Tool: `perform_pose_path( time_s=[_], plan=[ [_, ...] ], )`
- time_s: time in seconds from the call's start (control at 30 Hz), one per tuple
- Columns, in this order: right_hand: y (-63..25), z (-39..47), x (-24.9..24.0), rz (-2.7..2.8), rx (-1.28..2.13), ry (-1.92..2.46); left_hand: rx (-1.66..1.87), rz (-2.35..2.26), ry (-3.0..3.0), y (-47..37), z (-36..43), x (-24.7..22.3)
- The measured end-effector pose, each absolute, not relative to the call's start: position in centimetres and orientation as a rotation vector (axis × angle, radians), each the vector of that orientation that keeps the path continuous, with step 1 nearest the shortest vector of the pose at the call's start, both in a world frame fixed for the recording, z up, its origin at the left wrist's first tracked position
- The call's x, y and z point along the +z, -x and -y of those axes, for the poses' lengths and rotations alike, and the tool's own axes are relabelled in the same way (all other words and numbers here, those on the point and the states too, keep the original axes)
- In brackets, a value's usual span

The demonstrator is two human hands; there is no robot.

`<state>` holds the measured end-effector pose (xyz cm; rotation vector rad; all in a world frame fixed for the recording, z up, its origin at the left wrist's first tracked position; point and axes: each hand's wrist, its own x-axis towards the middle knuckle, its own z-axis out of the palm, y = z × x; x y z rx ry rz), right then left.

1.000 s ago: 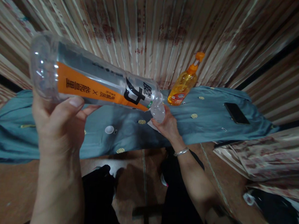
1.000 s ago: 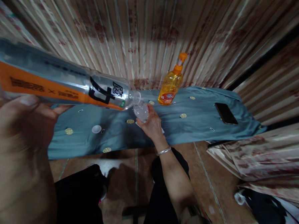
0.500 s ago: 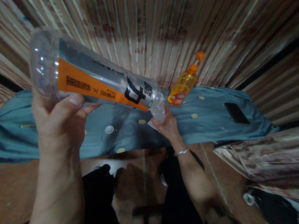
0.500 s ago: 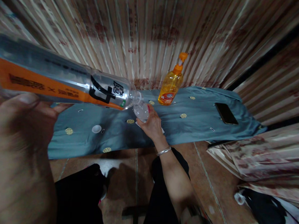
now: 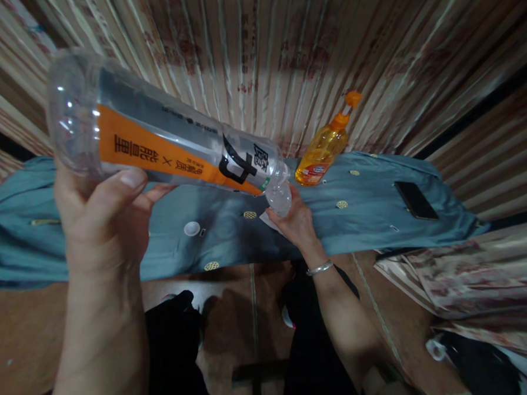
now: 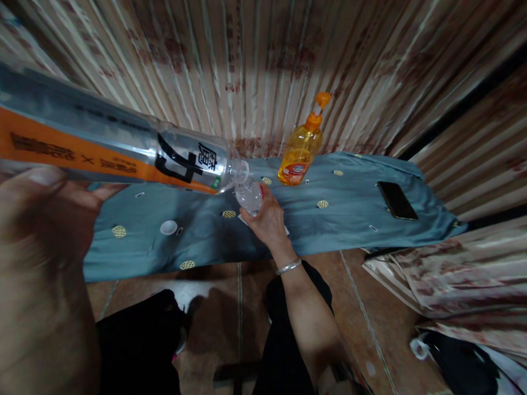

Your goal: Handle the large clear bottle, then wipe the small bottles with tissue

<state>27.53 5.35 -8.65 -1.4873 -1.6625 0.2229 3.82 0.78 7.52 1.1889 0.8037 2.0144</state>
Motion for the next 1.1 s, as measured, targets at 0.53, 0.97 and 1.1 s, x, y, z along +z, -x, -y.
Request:
perform_pose_path(
  time_s=[0.53, 0.97, 1.1],
  plan=[
    [-27.5, -5.2, -8.2, 1.645, 0.258, 1.514, 2.022, -0.763, -1.262, -3.2, -1.5, 6.8],
    [-27.4, -5.2, -8.1, 1.644, 0.256, 1.519, 2.037, -0.756, -1.285, -3.4, -1.6, 7.1],
    [-27.5, -5.2, -8.2, 1.644, 0.248, 1.508, 2.012, -0.764, -1.334, -3.4, -1.6, 7.1]
  ],
)
